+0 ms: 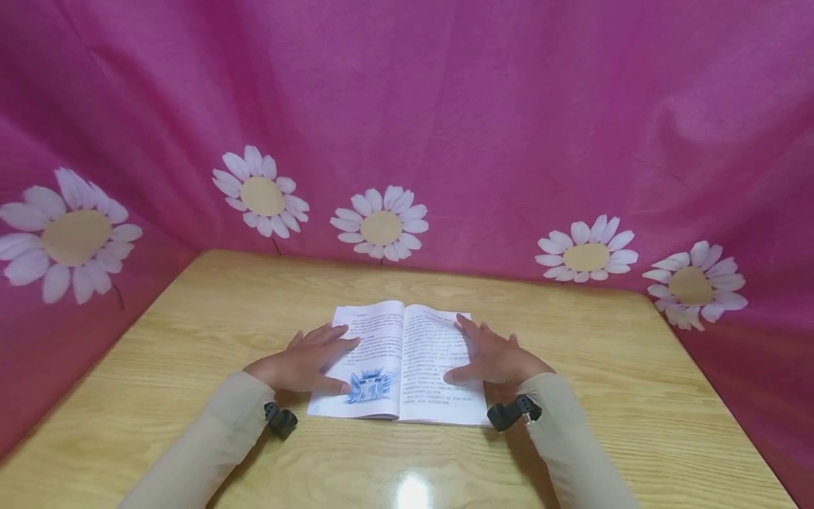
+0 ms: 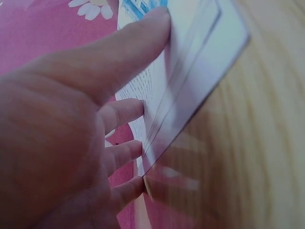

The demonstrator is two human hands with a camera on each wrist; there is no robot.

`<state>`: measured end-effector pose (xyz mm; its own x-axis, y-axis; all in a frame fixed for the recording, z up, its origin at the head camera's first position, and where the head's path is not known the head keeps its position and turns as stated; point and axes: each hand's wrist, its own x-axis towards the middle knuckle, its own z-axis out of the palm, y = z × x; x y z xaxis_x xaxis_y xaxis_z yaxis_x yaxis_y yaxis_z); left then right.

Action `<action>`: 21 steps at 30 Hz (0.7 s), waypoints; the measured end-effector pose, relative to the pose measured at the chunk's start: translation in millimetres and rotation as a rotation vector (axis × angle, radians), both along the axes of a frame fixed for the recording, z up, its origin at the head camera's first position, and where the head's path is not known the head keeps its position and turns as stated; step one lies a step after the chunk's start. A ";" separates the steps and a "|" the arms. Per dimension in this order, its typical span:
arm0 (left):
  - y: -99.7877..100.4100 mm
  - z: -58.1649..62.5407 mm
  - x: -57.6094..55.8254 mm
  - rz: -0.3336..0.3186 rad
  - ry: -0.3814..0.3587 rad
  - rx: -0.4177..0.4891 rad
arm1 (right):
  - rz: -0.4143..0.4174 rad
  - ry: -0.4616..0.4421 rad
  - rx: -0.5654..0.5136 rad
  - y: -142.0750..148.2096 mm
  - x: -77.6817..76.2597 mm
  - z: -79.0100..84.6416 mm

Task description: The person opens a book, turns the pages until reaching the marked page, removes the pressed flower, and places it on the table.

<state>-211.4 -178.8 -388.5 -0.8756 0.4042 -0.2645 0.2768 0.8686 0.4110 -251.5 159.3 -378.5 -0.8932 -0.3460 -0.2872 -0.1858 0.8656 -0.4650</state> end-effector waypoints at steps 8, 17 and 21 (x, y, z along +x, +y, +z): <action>-1.3 -1.5 -0.2 0.001 -0.003 0.002 | 0.053 -0.055 -0.151 3.1 1.9 5.2; -4.8 -0.5 2.7 -0.027 0.008 0.011 | -0.011 -0.136 -0.249 -2.6 9.1 11.3; -3.6 -1.4 1.2 -0.034 0.024 0.005 | -0.015 -0.134 -0.251 -1.3 8.3 17.2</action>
<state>-210.3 -182.4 -390.0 -0.8676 0.4346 -0.2415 0.3156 0.8568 0.4078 -243.2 158.0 -361.3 -0.8585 -0.4084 -0.3101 -0.0964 0.7224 -0.6847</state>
